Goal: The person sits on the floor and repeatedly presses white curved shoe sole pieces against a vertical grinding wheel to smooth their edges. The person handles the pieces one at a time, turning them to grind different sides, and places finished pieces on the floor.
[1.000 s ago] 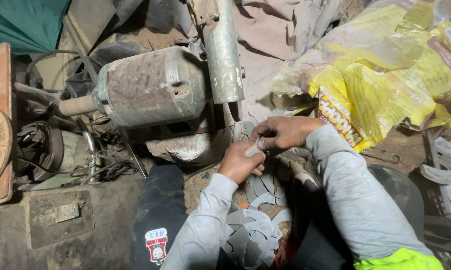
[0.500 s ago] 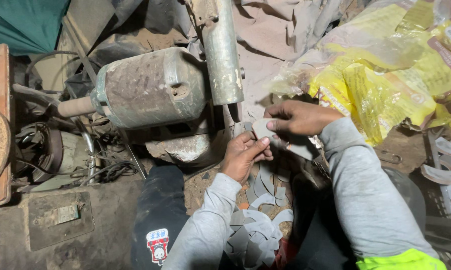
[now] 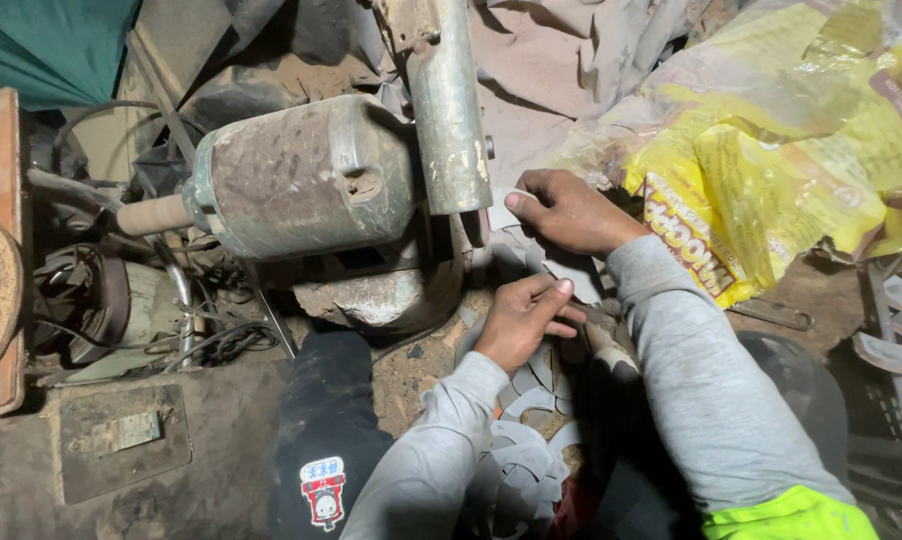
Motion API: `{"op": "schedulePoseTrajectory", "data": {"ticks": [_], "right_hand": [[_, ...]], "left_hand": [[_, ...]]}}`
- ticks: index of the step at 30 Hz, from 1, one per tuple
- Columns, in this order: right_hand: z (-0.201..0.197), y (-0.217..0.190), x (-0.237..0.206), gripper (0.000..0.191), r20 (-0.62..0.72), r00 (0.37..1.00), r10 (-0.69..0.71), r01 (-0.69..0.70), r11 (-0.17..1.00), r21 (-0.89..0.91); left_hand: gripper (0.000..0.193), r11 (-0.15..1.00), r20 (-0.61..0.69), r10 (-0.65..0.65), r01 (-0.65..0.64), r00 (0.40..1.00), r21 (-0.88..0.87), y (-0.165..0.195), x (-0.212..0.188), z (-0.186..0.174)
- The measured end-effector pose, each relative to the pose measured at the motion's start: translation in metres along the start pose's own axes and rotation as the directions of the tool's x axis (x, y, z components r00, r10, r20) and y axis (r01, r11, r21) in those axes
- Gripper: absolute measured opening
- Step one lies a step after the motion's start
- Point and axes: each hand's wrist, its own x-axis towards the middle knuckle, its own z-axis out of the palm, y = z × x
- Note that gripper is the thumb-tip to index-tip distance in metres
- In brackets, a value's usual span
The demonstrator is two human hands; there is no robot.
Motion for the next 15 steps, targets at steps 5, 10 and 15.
{"op": "schedulePoseTrajectory", "data": {"ticks": [5, 10, 15], "right_hand": [[0.005, 0.01, 0.008, 0.046, -0.105, 0.99, -0.099, 0.089, 0.991, -0.096], [0.008, 0.009, 0.01, 0.044, -0.131, 0.989, -0.07, 0.047, 0.985, -0.167], [0.007, 0.005, 0.015, 0.042, -0.146, 0.987, -0.063, 0.036, 0.982, -0.184]], "left_hand": [[0.035, 0.999, -0.032, 0.033, -0.033, 0.999, -0.011, -0.007, 0.007, -0.001], [0.036, 1.0, -0.053, 0.013, -0.014, 0.999, -0.015, -0.005, 0.008, -0.001], [0.037, 1.0, -0.052, 0.014, -0.015, 0.999, -0.017, -0.001, 0.011, -0.003]]}}
